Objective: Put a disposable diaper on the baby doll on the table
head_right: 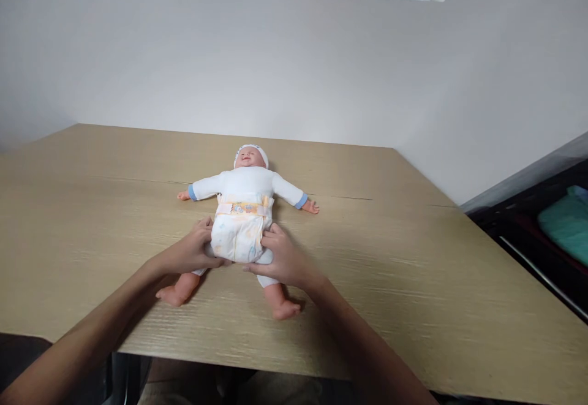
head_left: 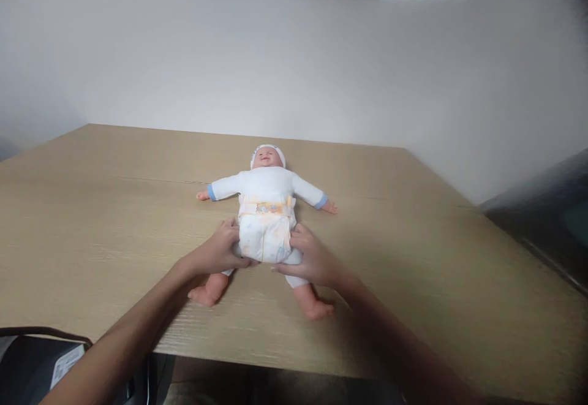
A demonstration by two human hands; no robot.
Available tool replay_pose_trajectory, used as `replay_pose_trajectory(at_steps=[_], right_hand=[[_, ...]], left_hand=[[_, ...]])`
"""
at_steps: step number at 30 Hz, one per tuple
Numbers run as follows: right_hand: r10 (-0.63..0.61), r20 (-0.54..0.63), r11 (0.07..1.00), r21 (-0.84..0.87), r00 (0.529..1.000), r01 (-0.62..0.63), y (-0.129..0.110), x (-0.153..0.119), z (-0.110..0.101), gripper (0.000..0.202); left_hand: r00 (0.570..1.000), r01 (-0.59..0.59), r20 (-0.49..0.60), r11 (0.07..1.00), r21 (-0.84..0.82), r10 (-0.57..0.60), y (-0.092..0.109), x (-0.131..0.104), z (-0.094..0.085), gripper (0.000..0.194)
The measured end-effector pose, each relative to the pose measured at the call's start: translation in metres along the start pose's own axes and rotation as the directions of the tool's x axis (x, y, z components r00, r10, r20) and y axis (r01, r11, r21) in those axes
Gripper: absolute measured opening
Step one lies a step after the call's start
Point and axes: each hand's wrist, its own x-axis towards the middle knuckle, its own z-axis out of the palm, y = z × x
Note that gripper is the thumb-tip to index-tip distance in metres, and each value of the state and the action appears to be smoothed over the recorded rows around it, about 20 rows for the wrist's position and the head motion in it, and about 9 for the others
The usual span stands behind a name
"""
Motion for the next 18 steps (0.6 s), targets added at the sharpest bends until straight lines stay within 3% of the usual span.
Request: replay_pose_trajectory(at_steps=[9, 14, 18], right_hand=[[0.019, 0.004, 0.999, -0.026, 1.000, -0.019, 0.003, -0.001, 0.003, 0.032], [0.062, -0.023, 0.998, 0.016, 0.998, -0.061, 0.005, -0.003, 0.009, 0.030], [0.090, -0.065, 0.995, 0.050, 0.994, -0.087, -0.001, -0.004, 0.014, 0.041]], left_hand=[[0.998, 0.061, -0.002, 0.991, -0.120, -0.061, -0.010, -0.007, 0.002, 0.028], [0.999, 0.034, 0.003, 0.994, -0.108, -0.033, -0.017, -0.010, 0.004, 0.026], [1.000, 0.018, -0.018, 0.992, -0.123, -0.021, -0.014, -0.011, 0.002, 0.032]])
